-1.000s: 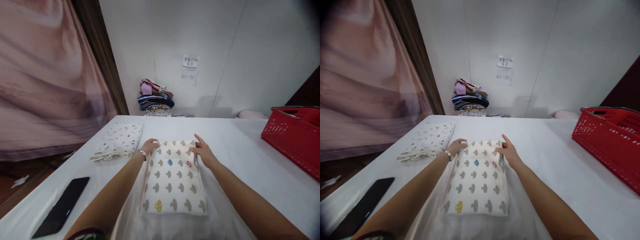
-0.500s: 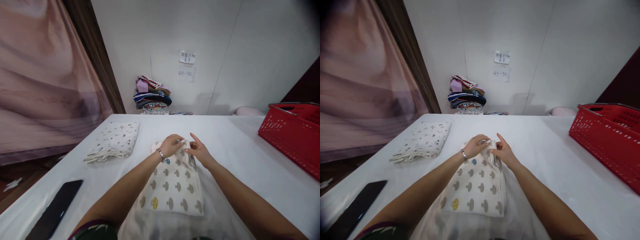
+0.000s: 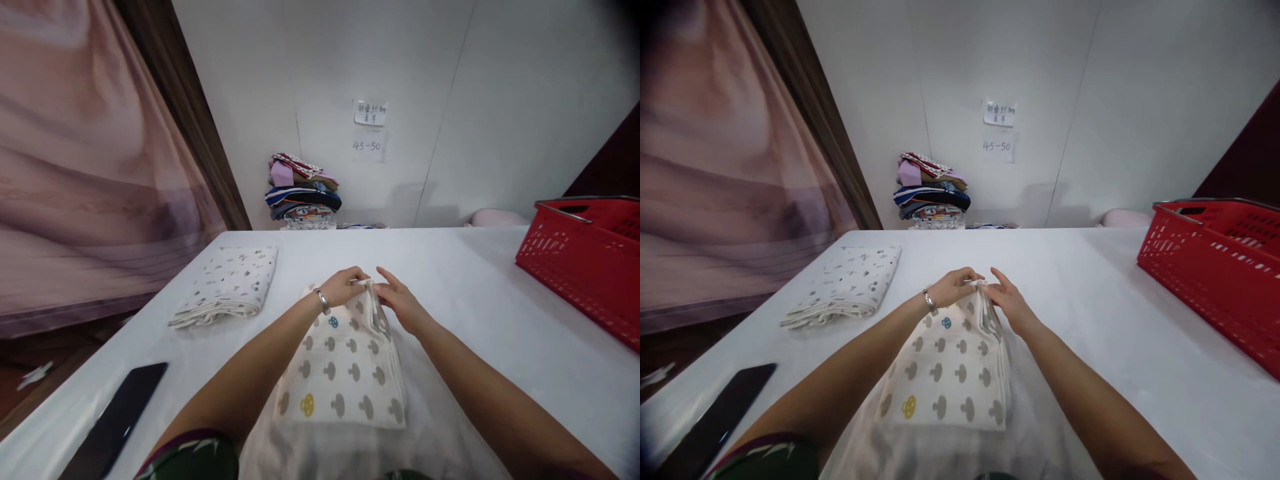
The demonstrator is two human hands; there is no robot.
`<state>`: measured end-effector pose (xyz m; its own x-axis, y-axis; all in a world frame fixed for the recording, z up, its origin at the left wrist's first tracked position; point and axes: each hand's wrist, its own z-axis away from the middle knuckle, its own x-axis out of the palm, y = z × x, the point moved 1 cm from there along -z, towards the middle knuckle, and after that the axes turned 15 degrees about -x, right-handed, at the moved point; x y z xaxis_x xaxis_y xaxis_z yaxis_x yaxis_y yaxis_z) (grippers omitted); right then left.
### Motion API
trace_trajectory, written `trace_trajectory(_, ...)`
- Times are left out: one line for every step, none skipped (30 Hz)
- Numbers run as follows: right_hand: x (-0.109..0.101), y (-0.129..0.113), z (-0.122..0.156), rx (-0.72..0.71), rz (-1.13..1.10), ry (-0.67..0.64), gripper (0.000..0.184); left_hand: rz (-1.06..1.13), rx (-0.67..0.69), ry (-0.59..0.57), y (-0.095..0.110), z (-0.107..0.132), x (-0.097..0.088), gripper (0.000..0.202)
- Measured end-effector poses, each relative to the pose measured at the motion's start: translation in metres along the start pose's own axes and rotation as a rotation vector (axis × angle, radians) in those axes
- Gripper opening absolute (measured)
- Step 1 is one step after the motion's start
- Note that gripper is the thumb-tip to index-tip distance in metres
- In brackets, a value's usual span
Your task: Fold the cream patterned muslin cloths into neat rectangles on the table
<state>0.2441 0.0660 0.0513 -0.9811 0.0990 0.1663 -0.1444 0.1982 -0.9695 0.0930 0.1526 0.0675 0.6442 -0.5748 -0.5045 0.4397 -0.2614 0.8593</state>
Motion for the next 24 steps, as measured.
trace_trajectory(0.002,0.001,0.000,-0.017,0.020,-0.005,0.082,-0.023,0.001,0.002,0.001,-0.003,0.000,0.015)
trace_trajectory(0.003,0.003,0.000,-0.036,0.044,-0.009,0.086,-0.048,0.000,0.005,0.002,-0.005,0.001,0.015)
trace_trajectory(0.005,0.005,-0.001,-0.056,0.073,-0.006,0.089,-0.070,-0.004,0.009,0.003,-0.008,0.003,0.015)
trace_trajectory(0.006,0.008,-0.002,-0.076,0.101,0.003,0.092,-0.085,-0.006,0.011,0.003,-0.010,0.004,0.016)
trace_trajectory(0.006,0.010,-0.004,-0.091,0.125,0.018,0.093,-0.091,-0.009,0.018,0.004,-0.012,0.006,0.016)
trace_trajectory(0.005,0.013,-0.006,-0.097,0.140,0.035,0.093,-0.094,-0.015,0.036,0.004,-0.014,0.007,0.018)
trace_trajectory(0.003,0.016,-0.009,-0.088,0.142,0.053,0.092,-0.101,-0.029,0.065,0.003,-0.015,0.007,0.020)
trace_trajectory(0.000,0.019,-0.012,-0.062,0.135,0.073,0.091,-0.116,-0.057,0.103,0.000,-0.016,0.006,0.024)
trace_trajectory(-0.004,0.022,-0.015,-0.021,0.130,0.099,0.090,-0.148,-0.108,0.149,-0.004,-0.015,0.004,0.028)
trace_trajectory(-0.009,0.026,-0.018,0.033,0.134,0.125,0.089,-0.191,-0.180,0.198,-0.010,-0.013,0.000,0.032)
trace_trajectory(-0.014,0.029,-0.020,0.091,0.149,0.148,0.088,-0.237,-0.265,0.244,-0.018,-0.010,-0.006,0.036)
trace_trajectory(-0.019,0.034,-0.023,0.143,0.173,0.165,0.088,-0.277,-0.353,0.284,-0.028,-0.005,-0.013,0.040)
trace_trajectory(-0.024,0.038,-0.024,0.186,0.199,0.175,0.087,-0.307,-0.440,0.322,-0.039,0.002,-0.020,0.043)
trace_trajectory(-0.028,0.043,-0.025,0.217,0.220,0.177,0.086,-0.321,-0.511,0.356,-0.050,0.009,-0.028,0.046)
trace_trajectory(-0.031,0.048,-0.026,0.240,0.232,0.173,0.085,-0.324,-0.575,0.386,-0.062,0.016,-0.036,0.050)
trace_trajectory(-0.033,0.052,-0.026,0.257,0.241,0.171,0.084,-0.319,-0.633,0.407,-0.073,0.024,-0.042,0.054)
trace_trajectory(-0.034,0.056,-0.026,0.269,0.247,0.173,0.083,-0.309,-0.690,0.425,-0.083,0.031,-0.048,0.058)
trace_trajectory(-0.034,0.059,-0.026,0.279,0.252,0.177,0.083,-0.289,-0.744,0.433,-0.091,0.038,-0.051,0.062)
trace_trajectory(-0.034,0.061,-0.026,0.285,0.257,0.180,0.083,-0.262,-0.789,0.432,-0.097,0.043,-0.053,0.064)
trace_trajectory(-0.034,0.062,-0.026,0.287,0.258,0.181,0.084,-0.229,-0.827,0.421,-0.101,0.047,-0.053,0.065)
trace_trajectory(-0.033,0.061,-0.026,0.280,0.256,0.179,0.084,-0.195,-0.855,0.404,-0.103,0.049,-0.052,0.064)
trace_trajectory(-0.033,0.059,-0.027,0.268,0.252,0.174,0.084,-0.163,-0.870,0.387,-0.103,0.051,-0.050,0.061)
trace_trajectory(-0.033,0.056,-0.029,0.249,0.246,0.168,0.084,-0.135,-0.875,0.377,-0.102,0.052,-0.048,0.057)
trace_trajectory(-0.033,0.051,-0.032,0.225,0.241,0.162,0.084,-0.110,-0.872,0.379,-0.100,0.052,-0.047,0.053)
